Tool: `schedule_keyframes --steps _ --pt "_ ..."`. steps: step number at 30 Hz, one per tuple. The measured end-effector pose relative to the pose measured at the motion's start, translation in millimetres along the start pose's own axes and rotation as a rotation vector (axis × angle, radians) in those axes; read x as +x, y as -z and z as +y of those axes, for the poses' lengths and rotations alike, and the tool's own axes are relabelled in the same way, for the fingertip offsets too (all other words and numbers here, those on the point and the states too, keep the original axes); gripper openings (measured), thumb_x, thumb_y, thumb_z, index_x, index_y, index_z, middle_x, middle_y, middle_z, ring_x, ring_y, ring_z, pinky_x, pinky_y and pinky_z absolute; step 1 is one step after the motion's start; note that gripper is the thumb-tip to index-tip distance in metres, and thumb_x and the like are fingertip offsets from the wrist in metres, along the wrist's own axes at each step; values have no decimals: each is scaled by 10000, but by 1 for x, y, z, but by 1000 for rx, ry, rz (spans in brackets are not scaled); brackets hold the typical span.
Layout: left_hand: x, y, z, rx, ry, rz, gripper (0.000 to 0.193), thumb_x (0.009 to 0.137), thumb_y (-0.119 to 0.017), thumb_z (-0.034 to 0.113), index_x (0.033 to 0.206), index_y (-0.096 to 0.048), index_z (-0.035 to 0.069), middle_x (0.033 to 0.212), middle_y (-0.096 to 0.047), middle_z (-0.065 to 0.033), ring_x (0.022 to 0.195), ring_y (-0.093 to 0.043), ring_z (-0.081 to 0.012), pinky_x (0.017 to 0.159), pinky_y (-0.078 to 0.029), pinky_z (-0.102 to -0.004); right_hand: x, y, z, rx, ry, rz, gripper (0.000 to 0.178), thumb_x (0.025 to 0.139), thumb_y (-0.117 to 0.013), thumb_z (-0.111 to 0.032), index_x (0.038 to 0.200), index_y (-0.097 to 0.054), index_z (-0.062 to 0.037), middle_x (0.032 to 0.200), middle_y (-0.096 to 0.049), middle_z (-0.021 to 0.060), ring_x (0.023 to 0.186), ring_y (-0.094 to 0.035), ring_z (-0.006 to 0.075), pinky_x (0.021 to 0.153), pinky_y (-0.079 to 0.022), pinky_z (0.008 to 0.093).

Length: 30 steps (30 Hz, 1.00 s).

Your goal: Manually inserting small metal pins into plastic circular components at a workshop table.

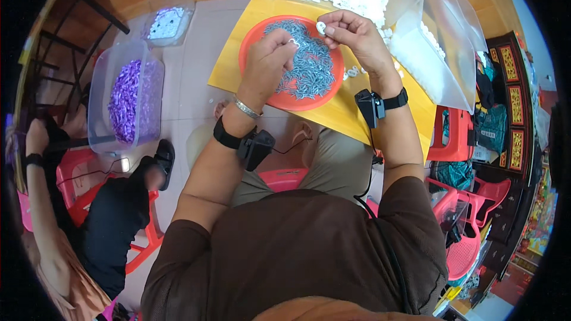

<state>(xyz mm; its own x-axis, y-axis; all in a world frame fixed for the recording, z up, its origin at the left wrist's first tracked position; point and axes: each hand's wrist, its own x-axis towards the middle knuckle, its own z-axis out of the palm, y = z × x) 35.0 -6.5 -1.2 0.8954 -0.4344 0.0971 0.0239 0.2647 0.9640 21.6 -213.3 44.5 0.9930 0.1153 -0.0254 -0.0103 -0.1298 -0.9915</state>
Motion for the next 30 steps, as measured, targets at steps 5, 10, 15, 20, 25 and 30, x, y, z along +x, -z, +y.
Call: schedule_keyframes --steps 5,10,15,20,25,30 --pt "1 3 -1 -20 -2 27 125 831 -526 127 778 -533 14 599 -494 -5 543 -465 -72 509 -380 -221 6 -18 -10 -15 37 -28 204 847 -623 -97 1034 -623 -19 837 -629 19 696 -565 73 663 -471 200" --pt "0 4 3 15 -3 48 136 833 -521 138 786 -535 12 602 -499 -8 552 -479 -74 517 -390 -228 10 -28 -12 54 29 -49 226 832 -628 -76 1046 -611 -5 830 -634 27 699 -578 70 669 -476 188" --pt "1 5 -1 46 -1 70 143 825 -524 146 785 -539 9 598 -509 -21 542 -496 -81 504 -396 -242 15 -28 -1 283 -79 -79 229 819 -629 -54 1038 -608 10 814 -646 44 672 -598 74 666 -492 183" --pt "-1 4 1 42 4 45 100 865 -507 134 819 -524 46 619 -460 28 556 -431 -49 522 -347 -184 14 -27 0 323 -134 -73 212 819 -627 -51 1022 -619 12 819 -652 50 651 -598 71 646 -494 175" --pt "-1 5 -1 42 6 47 108 861 -508 132 801 -519 43 613 -450 25 553 -431 -55 517 -348 -187 11 -34 -6 191 -92 -55 205 824 -629 -63 1018 -632 4 811 -647 38 658 -585 63 651 -486 175" --pt "2 7 -7 110 -10 62 141 816 -522 148 782 -557 15 555 -511 -34 508 -506 -104 491 -403 -264 9 -34 -7 123 -39 -62 209 828 -630 -71 1025 -637 -2 796 -638 20 665 -566 55 655 -476 179"
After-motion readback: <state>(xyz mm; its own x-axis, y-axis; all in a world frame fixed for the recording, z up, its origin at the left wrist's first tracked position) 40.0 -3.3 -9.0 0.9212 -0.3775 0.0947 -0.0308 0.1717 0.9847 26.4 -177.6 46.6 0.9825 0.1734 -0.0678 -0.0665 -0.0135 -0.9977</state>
